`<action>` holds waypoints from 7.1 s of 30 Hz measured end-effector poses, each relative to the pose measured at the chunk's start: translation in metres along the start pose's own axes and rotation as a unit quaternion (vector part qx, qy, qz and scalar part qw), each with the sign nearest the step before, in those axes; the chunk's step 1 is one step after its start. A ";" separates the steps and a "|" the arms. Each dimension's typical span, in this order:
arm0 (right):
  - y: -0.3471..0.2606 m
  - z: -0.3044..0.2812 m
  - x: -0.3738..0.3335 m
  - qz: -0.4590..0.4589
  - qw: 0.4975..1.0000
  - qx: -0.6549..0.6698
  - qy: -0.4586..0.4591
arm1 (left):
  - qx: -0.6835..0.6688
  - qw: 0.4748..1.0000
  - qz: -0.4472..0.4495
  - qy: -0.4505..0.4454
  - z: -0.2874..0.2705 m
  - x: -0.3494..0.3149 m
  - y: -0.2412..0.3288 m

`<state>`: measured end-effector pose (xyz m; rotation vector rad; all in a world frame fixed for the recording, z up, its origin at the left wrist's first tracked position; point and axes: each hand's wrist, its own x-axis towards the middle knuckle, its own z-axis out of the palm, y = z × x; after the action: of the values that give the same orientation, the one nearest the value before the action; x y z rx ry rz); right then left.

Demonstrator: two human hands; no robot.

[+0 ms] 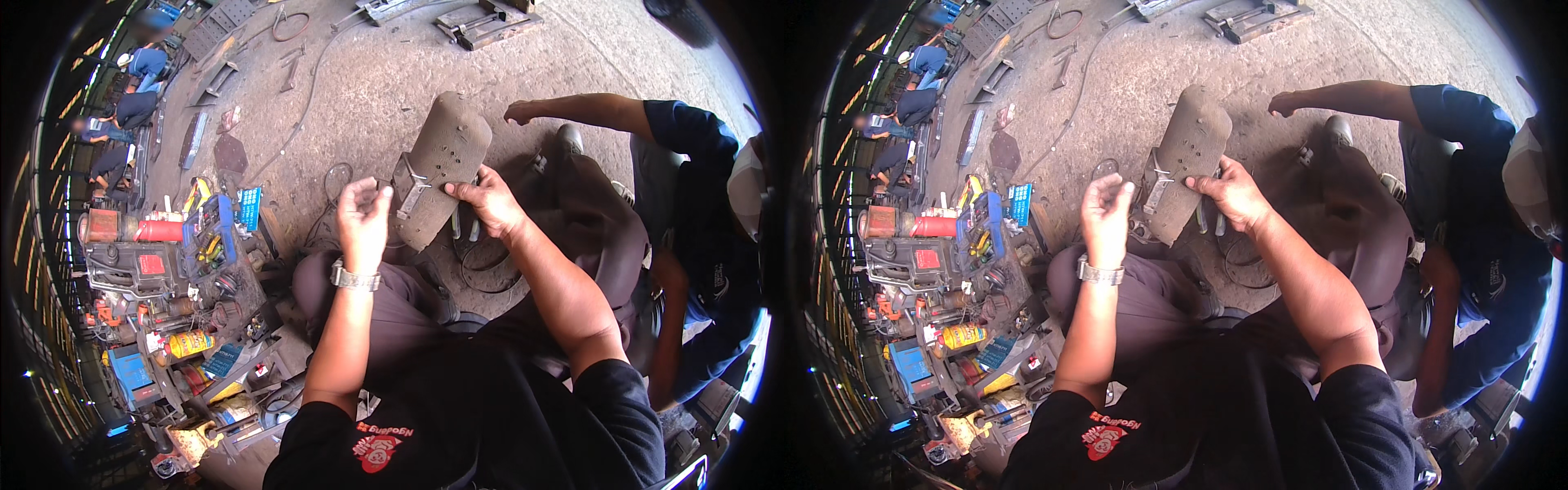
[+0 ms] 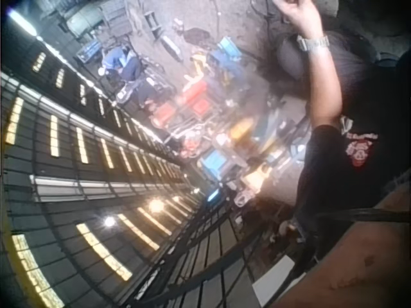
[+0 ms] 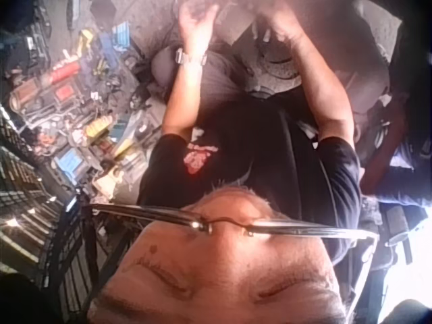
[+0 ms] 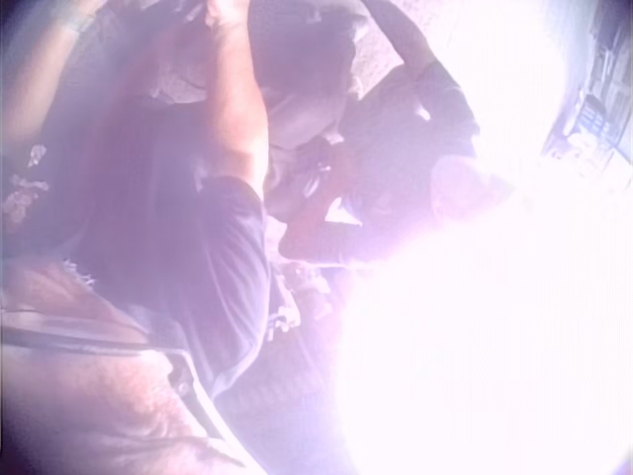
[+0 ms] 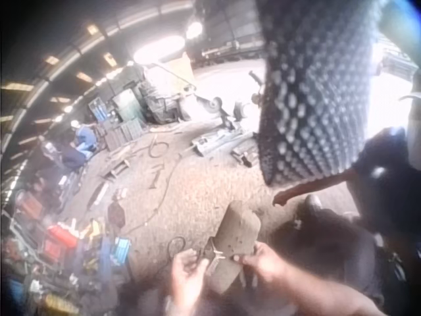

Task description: The person uses pliers to trim and shape a metal plate, repeatedly bending and cutting edges. They also use a handheld power tool to grind or smooth the surface of the metal piece.

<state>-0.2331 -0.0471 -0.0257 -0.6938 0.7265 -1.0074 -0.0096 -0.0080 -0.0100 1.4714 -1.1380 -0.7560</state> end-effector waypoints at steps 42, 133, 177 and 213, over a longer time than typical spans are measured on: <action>0.007 0.009 0.011 -0.010 0.994 -0.105 0.003 | -0.206 0.960 -0.191 0.002 0.047 -0.018 0.033; -0.050 0.028 -0.034 0.213 0.732 -0.601 -0.240 | 0.247 0.948 0.118 -0.165 0.004 -0.020 0.018; -0.027 0.049 -0.060 0.081 0.830 -0.535 -0.132 | -0.348 0.899 -0.207 -0.166 0.007 -0.020 0.022; -0.018 0.008 -0.069 -0.032 0.800 -0.589 -0.108 | -0.386 0.865 -0.305 -0.099 0.018 -0.027 -0.019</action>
<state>-0.2601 0.0107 0.0077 -1.8915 1.1093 -0.4068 -0.0304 0.0095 -0.0360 1.0426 -0.3667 -1.6145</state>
